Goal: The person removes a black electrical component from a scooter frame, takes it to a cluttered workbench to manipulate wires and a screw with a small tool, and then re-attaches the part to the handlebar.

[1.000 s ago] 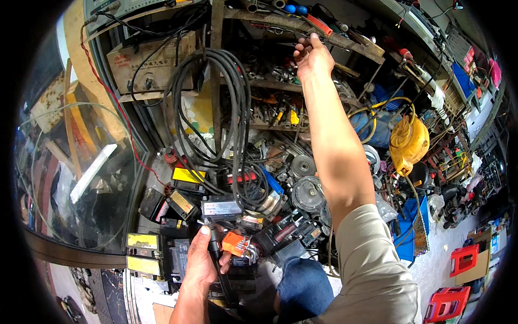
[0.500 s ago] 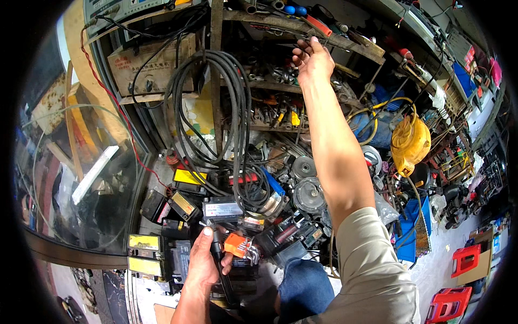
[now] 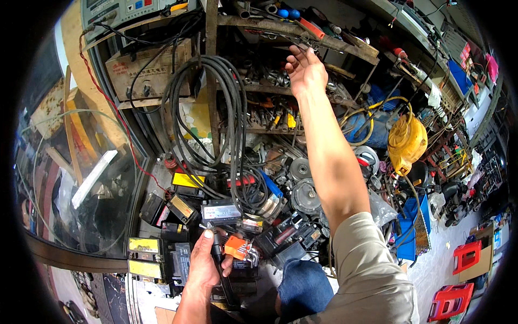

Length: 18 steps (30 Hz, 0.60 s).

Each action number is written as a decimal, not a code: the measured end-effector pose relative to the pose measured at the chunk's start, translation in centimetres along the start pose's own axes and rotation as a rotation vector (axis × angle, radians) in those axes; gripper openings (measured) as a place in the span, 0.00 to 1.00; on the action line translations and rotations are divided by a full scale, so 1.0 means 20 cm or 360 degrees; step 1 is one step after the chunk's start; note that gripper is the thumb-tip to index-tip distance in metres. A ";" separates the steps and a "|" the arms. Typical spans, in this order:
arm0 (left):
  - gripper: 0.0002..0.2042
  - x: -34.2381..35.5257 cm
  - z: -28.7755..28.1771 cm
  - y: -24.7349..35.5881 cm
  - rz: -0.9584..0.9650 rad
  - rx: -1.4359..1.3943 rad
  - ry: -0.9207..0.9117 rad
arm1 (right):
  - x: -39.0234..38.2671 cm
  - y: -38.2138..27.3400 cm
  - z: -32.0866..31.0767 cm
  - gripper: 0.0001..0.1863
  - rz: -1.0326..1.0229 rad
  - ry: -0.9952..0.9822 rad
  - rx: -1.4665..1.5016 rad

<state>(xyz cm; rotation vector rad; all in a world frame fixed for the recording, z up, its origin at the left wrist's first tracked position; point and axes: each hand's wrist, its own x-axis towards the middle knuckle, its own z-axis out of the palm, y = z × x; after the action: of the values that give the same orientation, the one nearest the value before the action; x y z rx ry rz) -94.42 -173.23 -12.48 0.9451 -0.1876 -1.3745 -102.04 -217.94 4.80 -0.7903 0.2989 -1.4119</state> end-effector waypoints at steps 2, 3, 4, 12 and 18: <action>0.25 0.00 0.00 -0.01 0.0002 -0.0010 -0.0002 | -0.04 0.00 -0.01 0.15 -0.0200 -0.0004 -0.0009; 0.25 0.01 0.00 -0.01 0.0000 -0.0011 -0.0007 | -0.06 -0.01 -0.02 0.16 -0.0302 -0.0007 -0.0014; 0.26 0.00 0.00 0.00 0.0004 -0.0012 0.0005 | -0.10 -0.02 -0.01 0.16 -0.0398 0.0018 -0.0052; 0.28 -0.01 -0.03 0.03 -0.0176 -0.0037 0.0035 | -0.64 -0.17 -0.21 0.18 0.0259 -0.0657 -0.1202; 0.26 -0.07 -0.07 0.05 -0.0117 -0.0171 -0.0091 | -1.18 0.06 -0.26 0.08 0.0857 -0.1527 -0.1869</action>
<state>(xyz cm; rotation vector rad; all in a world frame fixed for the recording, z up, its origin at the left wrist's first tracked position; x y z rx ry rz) -93.17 -171.42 -12.23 0.8311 -0.1218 -1.4659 -108.53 -197.26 -5.88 -2.0351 0.5227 -0.1231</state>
